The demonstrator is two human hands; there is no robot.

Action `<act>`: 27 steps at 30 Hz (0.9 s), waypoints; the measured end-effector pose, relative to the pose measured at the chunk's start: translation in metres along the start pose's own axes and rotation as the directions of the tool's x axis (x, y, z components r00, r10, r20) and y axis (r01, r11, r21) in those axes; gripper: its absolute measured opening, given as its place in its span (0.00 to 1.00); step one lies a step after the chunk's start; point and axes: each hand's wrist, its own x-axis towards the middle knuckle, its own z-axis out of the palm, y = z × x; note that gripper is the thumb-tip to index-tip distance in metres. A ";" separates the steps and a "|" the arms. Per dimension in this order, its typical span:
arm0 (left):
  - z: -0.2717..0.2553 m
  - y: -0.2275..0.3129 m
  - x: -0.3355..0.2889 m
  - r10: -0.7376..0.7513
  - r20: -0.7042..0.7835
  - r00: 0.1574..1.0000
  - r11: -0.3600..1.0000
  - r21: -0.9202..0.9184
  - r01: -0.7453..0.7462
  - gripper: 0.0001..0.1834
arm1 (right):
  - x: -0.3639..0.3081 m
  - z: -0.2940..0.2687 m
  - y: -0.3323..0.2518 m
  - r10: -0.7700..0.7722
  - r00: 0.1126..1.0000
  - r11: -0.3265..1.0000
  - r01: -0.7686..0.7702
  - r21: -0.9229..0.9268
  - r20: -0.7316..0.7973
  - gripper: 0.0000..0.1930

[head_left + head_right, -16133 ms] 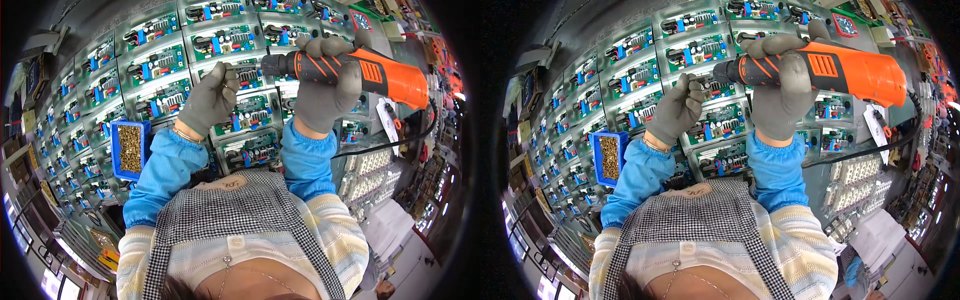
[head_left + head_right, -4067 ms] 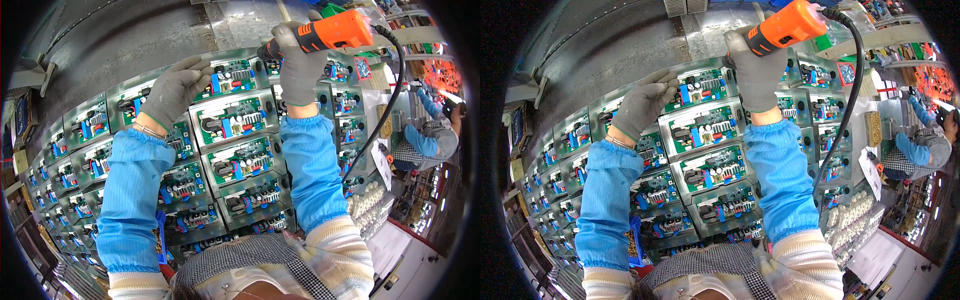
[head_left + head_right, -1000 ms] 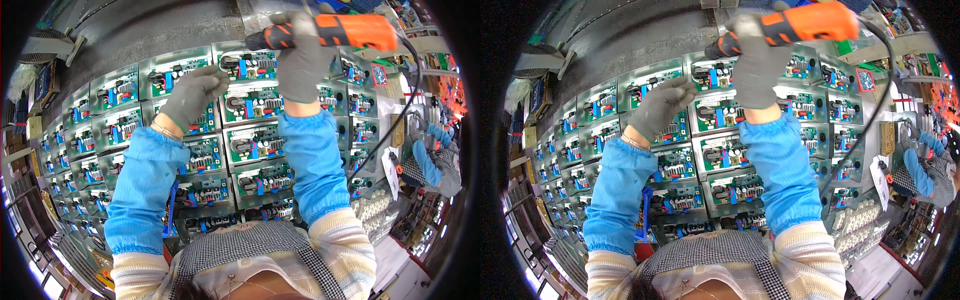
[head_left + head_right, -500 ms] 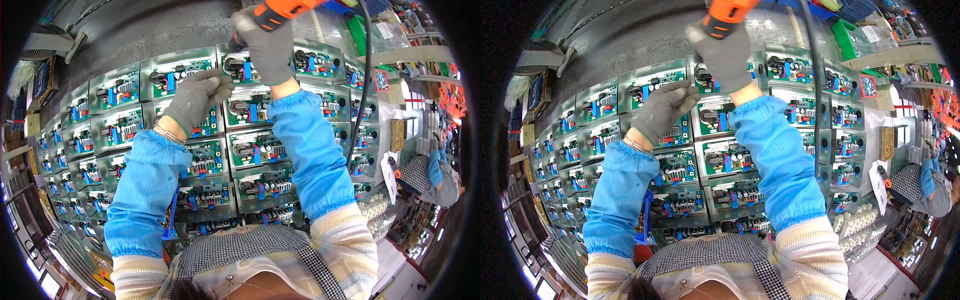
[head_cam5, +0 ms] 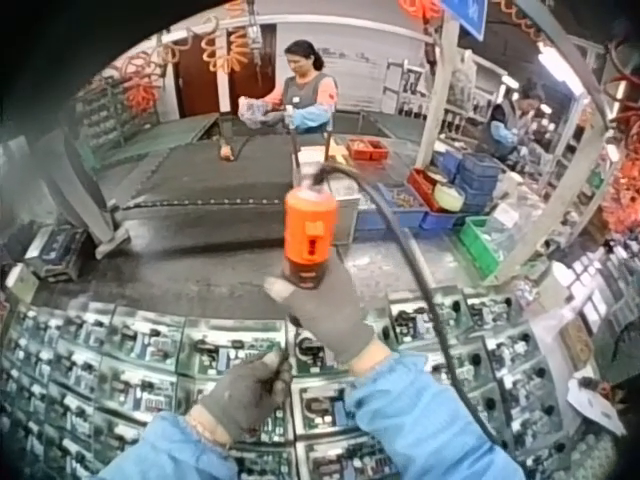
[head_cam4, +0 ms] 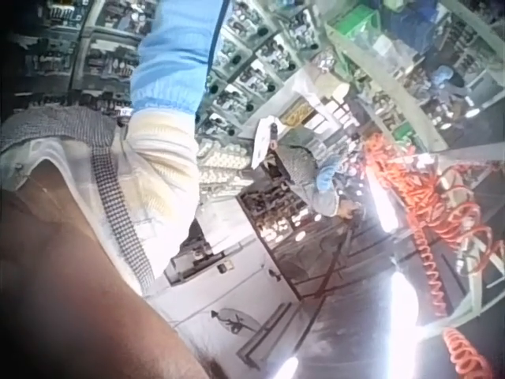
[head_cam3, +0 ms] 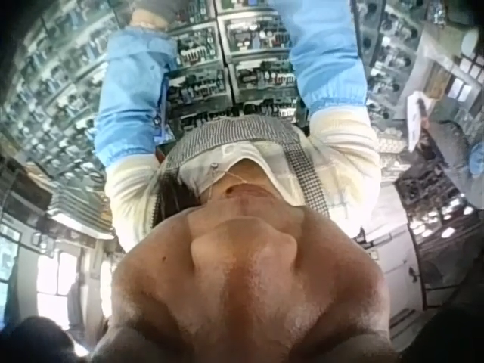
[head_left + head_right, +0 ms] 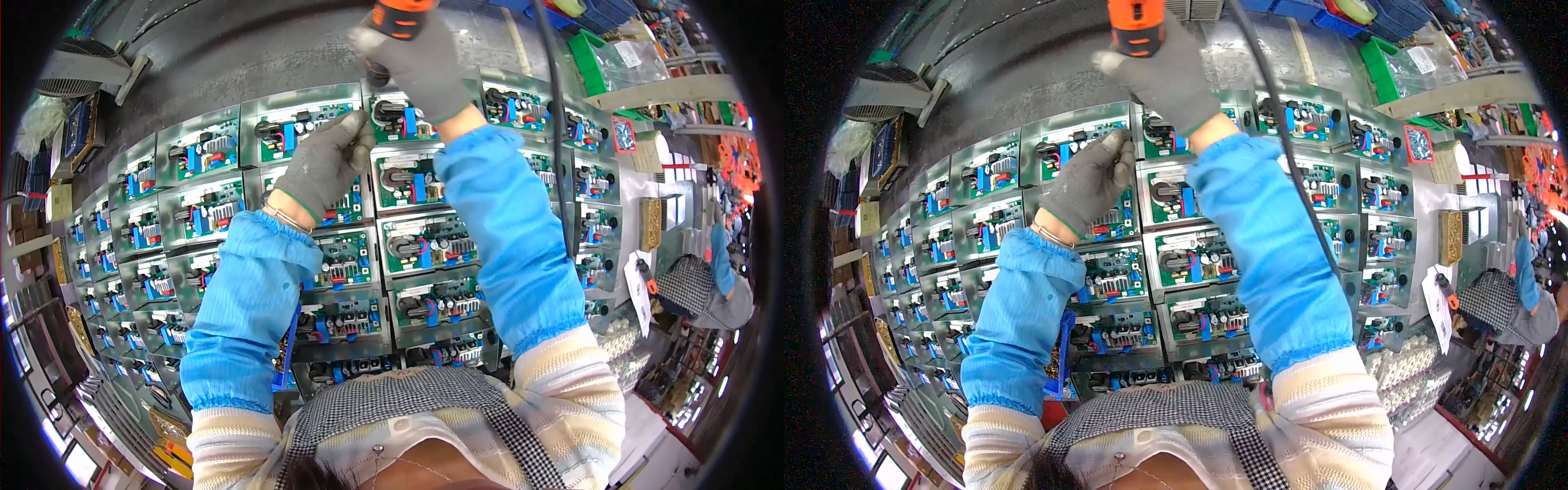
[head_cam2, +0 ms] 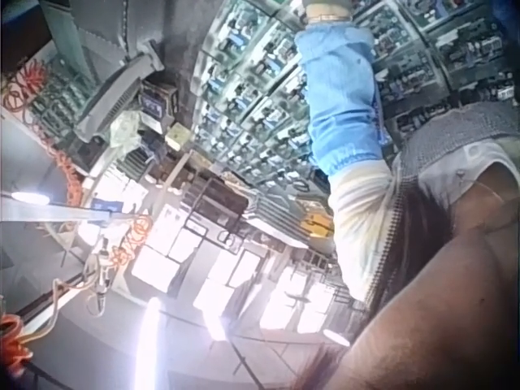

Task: The person fastens components onto printed circuit boards using an electric screwdriver, securing them with screws from a bin.

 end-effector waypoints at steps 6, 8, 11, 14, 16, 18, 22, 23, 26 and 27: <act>-0.007 0.006 0.004 -0.051 0.176 0.983 0.964 -0.248 0.094 0.15 | -0.036 -0.030 -0.036 -0.346 0.872 0.855 0.445 0.267 -0.346 0.16; -0.007 0.006 0.002 -0.063 0.222 0.973 0.954 -0.274 0.124 0.15 | -0.046 -0.033 -0.041 -0.330 0.810 0.777 0.525 0.347 -0.486 0.10; -0.006 0.006 0.001 -0.080 0.268 0.960 0.945 -0.286 0.159 0.16 | -0.064 -0.043 -0.033 -0.329 0.819 0.789 0.512 0.339 -0.470 0.31; -0.004 0.005 -0.001 -0.081 0.276 0.958 0.942 -0.294 0.165 0.16 | -0.074 -0.038 -0.034 -0.240 0.802 0.773 0.499 0.393 -0.546 0.30; -0.002 0.005 -0.001 -0.078 0.285 0.955 0.935 -0.310 0.169 0.16 | -0.078 -0.040 -0.031 -0.238 0.795 0.768 0.506 0.393 -0.558 0.30; 0.000 0.006 -0.001 -0.069 0.310 0.948 0.921 -0.347 0.180 0.16 | -0.080 -0.039 -0.031 -0.239 0.789 0.764 0.512 0.392 -0.565 0.31; 0.002 0.008 -0.003 -0.057 0.281 0.958 0.926 -0.344 0.156 0.15 | -0.084 -0.036 -0.034 -0.210 0.779 0.724 0.530 0.441 -0.591 0.31; 0.002 0.009 -0.004 -0.044 0.276 0.960 0.937 -0.323 0.135 0.16 | -0.084 -0.035 -0.034 -0.214 0.783 0.699 0.540 0.469 -0.584 0.31; 0.002 0.008 -0.005 -0.026 0.281 0.959 0.953 -0.283 0.109 0.17 | -0.085 -0.029 -0.034 -0.185 0.782 0.715 0.523 0.464 -0.596 0.31; 0.001 0.007 -0.006 -0.023 0.289 0.957 0.959 -0.264 0.103 0.18 | -0.086 -0.030 -0.034 -0.187 0.781 0.716 0.523 0.463 -0.596 0.31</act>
